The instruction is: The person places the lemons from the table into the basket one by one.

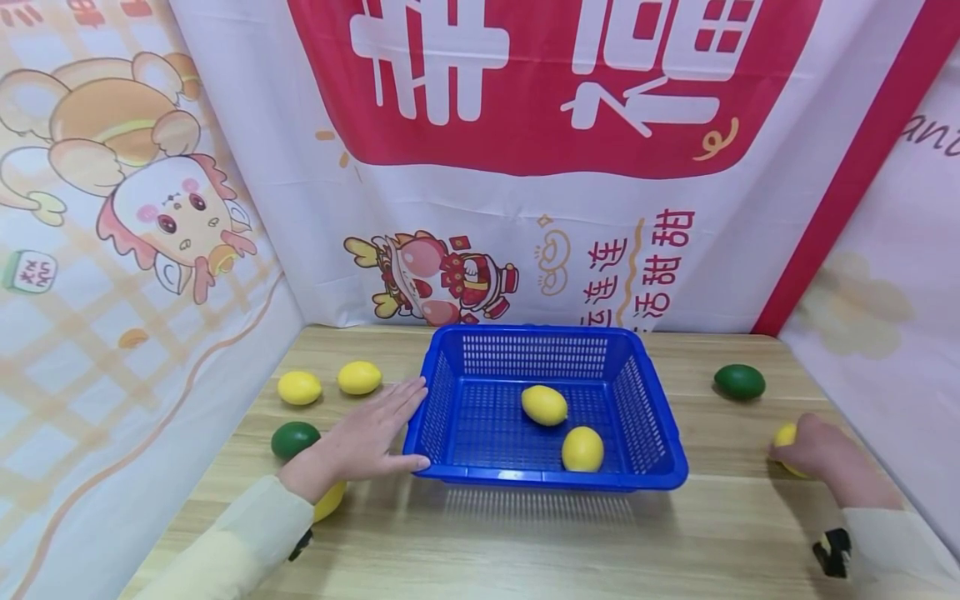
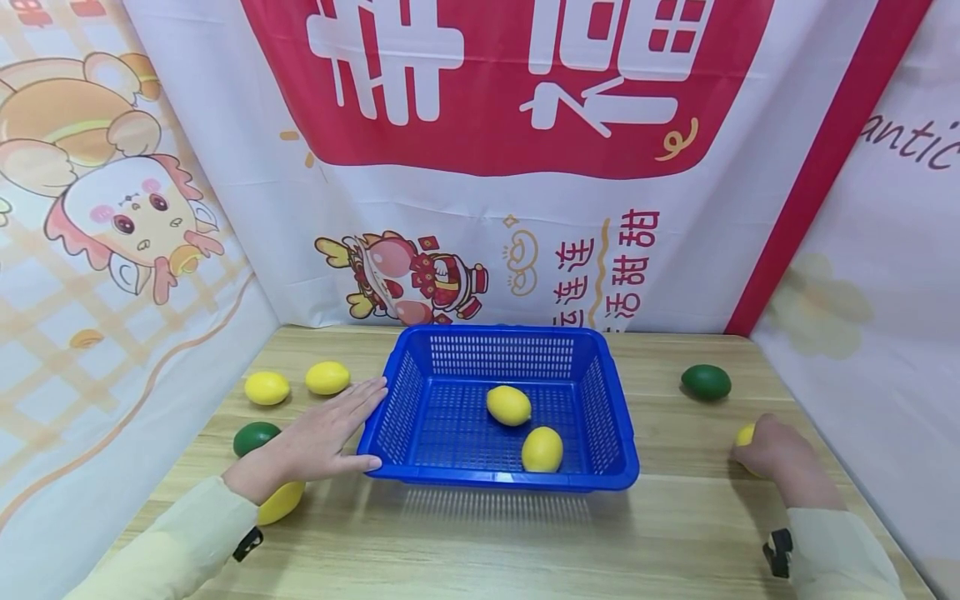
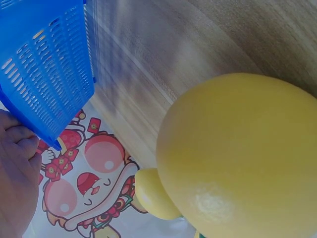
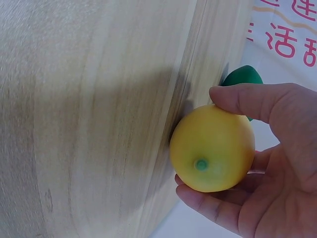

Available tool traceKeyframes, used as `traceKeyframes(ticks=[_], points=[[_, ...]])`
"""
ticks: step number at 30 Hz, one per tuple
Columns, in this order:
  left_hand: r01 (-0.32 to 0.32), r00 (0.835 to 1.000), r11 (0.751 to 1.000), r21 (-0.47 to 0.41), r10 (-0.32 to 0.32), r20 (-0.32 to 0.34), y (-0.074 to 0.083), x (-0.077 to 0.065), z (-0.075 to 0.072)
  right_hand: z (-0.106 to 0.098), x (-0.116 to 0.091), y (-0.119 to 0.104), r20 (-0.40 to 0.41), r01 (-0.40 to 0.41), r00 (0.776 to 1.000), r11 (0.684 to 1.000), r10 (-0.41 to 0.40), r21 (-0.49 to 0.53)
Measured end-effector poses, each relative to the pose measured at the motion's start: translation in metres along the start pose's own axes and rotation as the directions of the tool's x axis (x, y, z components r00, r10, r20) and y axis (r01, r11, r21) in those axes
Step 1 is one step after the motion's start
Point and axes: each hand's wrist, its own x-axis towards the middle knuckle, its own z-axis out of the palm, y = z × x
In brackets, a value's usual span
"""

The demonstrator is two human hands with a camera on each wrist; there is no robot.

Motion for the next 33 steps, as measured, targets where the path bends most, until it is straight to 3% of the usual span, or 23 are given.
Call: traceKeyframes(ticks=[11, 18, 23, 28, 33], points=[[0.008, 1.0, 1.0, 0.007, -0.008, 0.006, 0.0, 0.001, 0.001, -0.002, 0.002, 0.0, -0.105, 0.079, 0.991, 0.997, -0.08, -0.021], [0.005, 1.0, 1.0, -0.002, -0.005, -0.001, 0.0, 0.001, 0.0, -0.003, 0.003, -0.002, -0.231, 0.132, 0.962, 0.989, -0.143, -0.066], [0.009, 1.0, 1.0, -0.003, -0.009, 0.01, -0.001, 0.0, -0.001, -0.003, 0.001, -0.005, -0.278, 0.164, 0.944, 0.985, -0.175, -0.06], [0.003, 1.0, 1.0, -0.008, -0.003, 0.001, -0.001, 0.0, -0.001, -0.004, -0.001, -0.011, -0.357, 0.195, 0.91, 0.977, -0.212, -0.085], [0.001, 1.0, 1.0, -0.002, -0.001, 0.001, 0.0, 0.0, -0.001, -0.006, -0.004, -0.018, -0.44, 0.216, 0.861, 0.966, -0.256, -0.139]])
